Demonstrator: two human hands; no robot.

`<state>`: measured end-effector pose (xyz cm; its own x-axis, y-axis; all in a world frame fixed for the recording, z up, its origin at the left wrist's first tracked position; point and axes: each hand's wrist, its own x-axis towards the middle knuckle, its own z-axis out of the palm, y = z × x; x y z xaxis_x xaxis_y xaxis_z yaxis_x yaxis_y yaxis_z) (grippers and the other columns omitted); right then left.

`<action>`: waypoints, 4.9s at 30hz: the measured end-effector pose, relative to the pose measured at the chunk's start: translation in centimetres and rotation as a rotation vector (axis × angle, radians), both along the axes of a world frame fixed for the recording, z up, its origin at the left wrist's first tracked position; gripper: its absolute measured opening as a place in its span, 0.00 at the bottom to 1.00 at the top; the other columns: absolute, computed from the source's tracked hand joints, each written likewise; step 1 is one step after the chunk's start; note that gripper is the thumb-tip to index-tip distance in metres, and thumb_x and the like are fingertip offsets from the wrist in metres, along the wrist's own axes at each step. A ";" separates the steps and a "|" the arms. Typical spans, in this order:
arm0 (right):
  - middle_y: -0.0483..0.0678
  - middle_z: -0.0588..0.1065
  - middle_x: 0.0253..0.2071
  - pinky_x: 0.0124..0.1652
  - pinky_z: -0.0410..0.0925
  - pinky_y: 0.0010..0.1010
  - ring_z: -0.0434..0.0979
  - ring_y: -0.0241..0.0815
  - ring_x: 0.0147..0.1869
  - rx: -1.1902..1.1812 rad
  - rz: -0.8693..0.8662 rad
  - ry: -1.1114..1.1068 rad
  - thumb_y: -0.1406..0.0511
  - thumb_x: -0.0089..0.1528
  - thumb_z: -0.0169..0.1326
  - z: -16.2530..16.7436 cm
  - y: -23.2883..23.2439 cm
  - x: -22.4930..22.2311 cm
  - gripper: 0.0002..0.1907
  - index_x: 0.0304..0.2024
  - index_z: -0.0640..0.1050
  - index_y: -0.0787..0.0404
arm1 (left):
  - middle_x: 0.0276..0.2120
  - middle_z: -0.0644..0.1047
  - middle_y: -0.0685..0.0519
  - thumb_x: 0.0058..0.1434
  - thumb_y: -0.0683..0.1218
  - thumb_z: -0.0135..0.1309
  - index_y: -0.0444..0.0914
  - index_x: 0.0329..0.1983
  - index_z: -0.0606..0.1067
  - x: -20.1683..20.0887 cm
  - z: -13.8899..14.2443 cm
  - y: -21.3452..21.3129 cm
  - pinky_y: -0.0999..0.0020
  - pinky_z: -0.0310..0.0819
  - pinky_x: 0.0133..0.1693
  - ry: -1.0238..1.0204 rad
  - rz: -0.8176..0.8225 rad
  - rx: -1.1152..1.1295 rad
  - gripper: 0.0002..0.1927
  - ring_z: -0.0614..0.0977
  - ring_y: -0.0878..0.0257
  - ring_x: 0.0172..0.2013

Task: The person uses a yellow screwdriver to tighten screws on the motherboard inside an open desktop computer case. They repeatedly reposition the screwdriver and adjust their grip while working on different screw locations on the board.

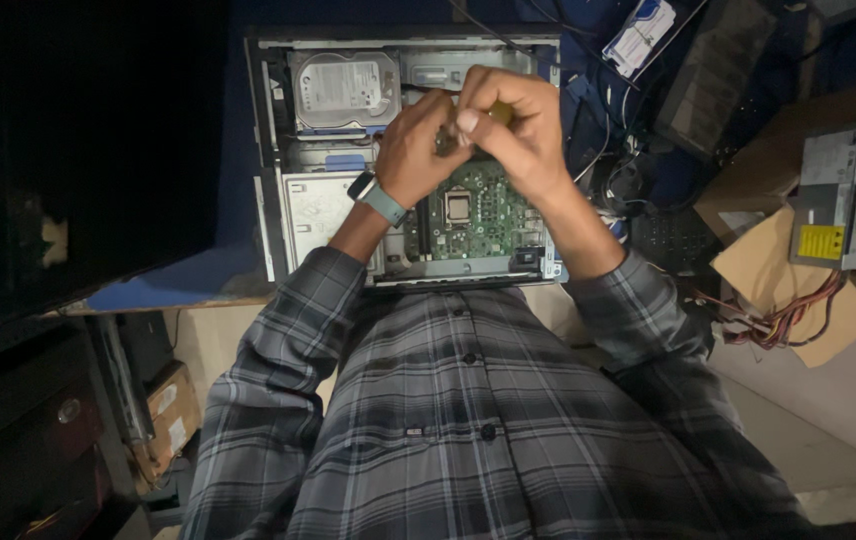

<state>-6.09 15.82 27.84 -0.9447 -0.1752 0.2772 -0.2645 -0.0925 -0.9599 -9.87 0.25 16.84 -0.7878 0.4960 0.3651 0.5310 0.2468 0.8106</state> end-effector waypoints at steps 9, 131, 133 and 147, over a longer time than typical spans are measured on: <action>0.47 0.68 0.37 0.39 0.59 0.26 0.65 0.34 0.37 -0.061 -0.193 0.098 0.71 0.65 0.55 0.1 -1.2 1.4 0.10 0.34 0.66 0.65 | 0.28 0.74 0.52 0.56 0.45 0.68 0.38 0.32 0.70 0.0 0.8 0.5 0.58 0.71 0.35 -0.008 0.046 -0.041 0.15 0.78 0.55 0.27; 0.38 0.65 0.23 0.30 0.52 0.25 0.57 0.28 0.29 0.012 -0.234 -0.015 0.73 0.67 0.59 -3.4 -2.4 0.7 0.19 0.25 0.66 0.63 | 0.35 0.79 0.48 0.62 0.42 0.56 0.33 0.41 0.72 0.1 -5.8 4.0 0.61 0.74 0.36 -0.288 -0.104 0.169 0.08 0.82 0.57 0.38; 0.38 0.65 0.22 0.29 0.50 0.26 0.56 0.28 0.27 0.058 -0.129 0.011 0.72 0.66 0.59 -3.8 -1.4 0.1 0.19 0.23 0.67 0.63 | 0.34 0.78 0.48 0.61 0.42 0.56 0.33 0.38 0.72 0.0 -5.4 4.0 0.61 0.75 0.36 -0.258 -0.115 0.160 0.07 0.82 0.57 0.37; 0.45 0.72 0.39 0.43 0.64 0.23 0.71 0.34 0.41 0.012 -0.189 0.075 0.69 0.69 0.56 -1.6 -2.6 1.9 0.05 0.42 0.73 0.64 | 0.33 0.80 0.48 0.63 0.45 0.56 0.35 0.43 0.72 -0.3 -2.5 3.6 0.61 0.77 0.35 -0.257 -0.111 0.235 0.10 0.84 0.56 0.36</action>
<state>-4.21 13.26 26.27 -0.9378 -0.0006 0.3472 -0.3471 -0.0232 -0.9375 -10.18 3.88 14.33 -0.8145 0.5100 0.2764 0.3157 -0.0101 0.9488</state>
